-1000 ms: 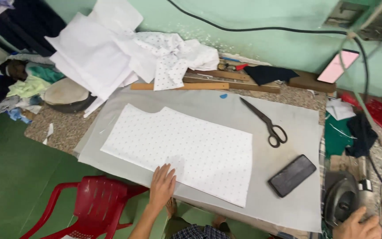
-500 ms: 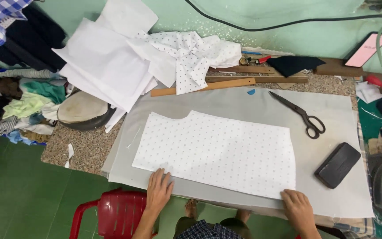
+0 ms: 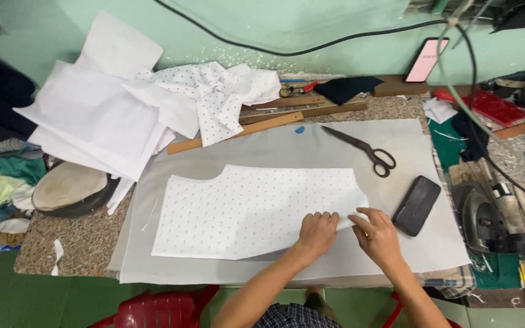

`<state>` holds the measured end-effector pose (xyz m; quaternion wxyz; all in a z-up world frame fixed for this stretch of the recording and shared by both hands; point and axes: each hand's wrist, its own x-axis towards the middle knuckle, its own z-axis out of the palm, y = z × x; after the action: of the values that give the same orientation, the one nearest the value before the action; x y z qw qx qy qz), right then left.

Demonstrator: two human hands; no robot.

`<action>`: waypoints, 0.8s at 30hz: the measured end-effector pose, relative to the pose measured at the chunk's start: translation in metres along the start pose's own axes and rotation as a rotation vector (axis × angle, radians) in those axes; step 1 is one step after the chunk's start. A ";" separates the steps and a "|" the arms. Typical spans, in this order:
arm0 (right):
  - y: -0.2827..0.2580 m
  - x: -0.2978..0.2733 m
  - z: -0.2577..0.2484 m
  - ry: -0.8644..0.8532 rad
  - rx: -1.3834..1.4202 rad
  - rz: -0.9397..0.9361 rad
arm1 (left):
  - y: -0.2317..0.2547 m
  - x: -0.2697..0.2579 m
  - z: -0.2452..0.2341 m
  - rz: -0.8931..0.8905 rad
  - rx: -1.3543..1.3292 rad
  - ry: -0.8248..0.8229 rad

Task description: The person irons several pieces of white patterned fabric on a work table using a steam iron and a black pressing block. They repeatedly fold, press, and cut the fabric with scissors, then place the finished pieces on a red chair.

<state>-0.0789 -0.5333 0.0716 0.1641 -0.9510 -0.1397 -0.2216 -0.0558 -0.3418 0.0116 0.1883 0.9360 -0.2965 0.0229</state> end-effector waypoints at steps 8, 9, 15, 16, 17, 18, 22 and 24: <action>-0.018 -0.037 0.105 -0.130 1.012 0.558 | 0.034 0.149 -0.134 -0.537 -0.831 0.137; -0.002 -0.065 0.159 -0.312 1.156 0.571 | 0.045 0.162 -0.161 -0.606 -1.026 0.235; -0.042 0.115 -0.003 0.140 0.249 0.376 | -0.013 0.149 -0.374 -0.723 -1.639 1.089; -0.024 0.120 -0.003 0.145 0.255 0.376 | -0.050 0.126 -0.376 -0.718 -1.633 1.090; -0.006 0.125 -0.001 0.201 0.056 0.308 | -0.088 0.103 -0.379 -0.680 -1.566 1.193; 0.013 0.128 -0.001 0.248 -0.145 0.235 | -0.125 0.078 -0.379 -0.647 -1.499 1.296; 0.045 0.106 0.007 0.249 -0.305 0.086 | -0.202 -0.032 -0.302 -0.797 -1.407 1.333; 0.048 0.084 0.013 0.195 -0.403 -0.008 | -0.246 -0.092 -0.231 -1.062 -1.301 1.161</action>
<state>0.0148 -0.5553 0.0876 -0.0172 -0.9382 -0.0799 -0.3364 0.0229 -0.0216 0.1283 0.7609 0.5071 0.3389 0.2212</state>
